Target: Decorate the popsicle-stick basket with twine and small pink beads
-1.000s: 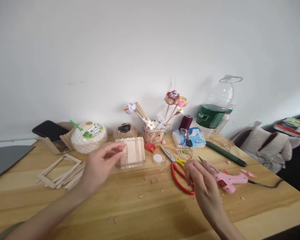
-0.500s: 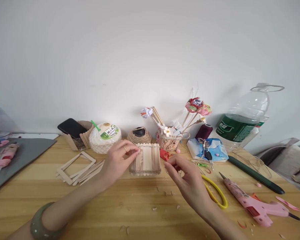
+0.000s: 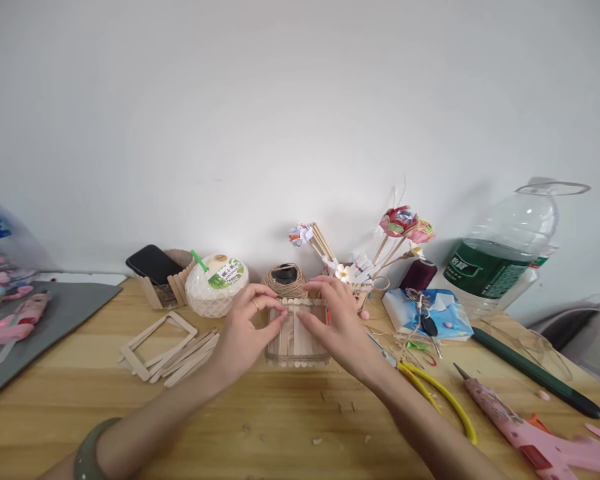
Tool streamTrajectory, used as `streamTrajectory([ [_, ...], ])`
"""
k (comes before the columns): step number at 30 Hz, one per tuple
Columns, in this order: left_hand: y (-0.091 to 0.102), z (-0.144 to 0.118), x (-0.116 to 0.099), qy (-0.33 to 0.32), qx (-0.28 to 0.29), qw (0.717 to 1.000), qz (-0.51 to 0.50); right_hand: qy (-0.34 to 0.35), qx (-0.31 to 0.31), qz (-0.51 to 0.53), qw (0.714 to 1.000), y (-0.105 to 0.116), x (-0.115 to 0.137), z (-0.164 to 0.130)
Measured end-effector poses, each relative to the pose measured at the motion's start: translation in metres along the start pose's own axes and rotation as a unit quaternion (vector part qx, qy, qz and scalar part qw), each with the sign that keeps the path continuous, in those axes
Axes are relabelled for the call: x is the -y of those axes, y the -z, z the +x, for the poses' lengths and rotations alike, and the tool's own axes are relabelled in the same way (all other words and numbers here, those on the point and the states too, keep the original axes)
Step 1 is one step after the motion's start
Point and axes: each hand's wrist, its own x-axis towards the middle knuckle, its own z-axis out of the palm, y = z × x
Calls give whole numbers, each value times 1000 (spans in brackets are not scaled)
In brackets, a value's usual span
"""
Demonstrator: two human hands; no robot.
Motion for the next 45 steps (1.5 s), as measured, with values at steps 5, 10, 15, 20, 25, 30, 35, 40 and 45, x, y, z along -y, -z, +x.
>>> streamTrajectory([
  [5,-1,-1,0,62,9,996,-66,-27,32,-8,999,-14,-2,11],
  [10,5,0,-1,101,35,985,-135,-46,27,-9,999,-22,-5,13],
  [15,15,7,1,170,47,964,-197,-49,33,-3,998,-21,-4,14],
  [20,13,12,7,220,109,944,-220,-52,44,2,998,-20,-4,14],
  [25,7,12,13,232,129,937,-227,-49,49,12,998,-21,-6,14],
  [30,6,12,15,241,129,933,-234,-39,47,30,998,-20,-8,14],
  [35,8,14,8,249,131,927,-248,-21,67,69,995,-13,-9,15],
  [40,8,14,4,256,141,920,-262,5,22,107,994,2,-7,18],
  [45,8,14,6,257,142,920,-258,78,-14,85,993,10,-1,18],
])
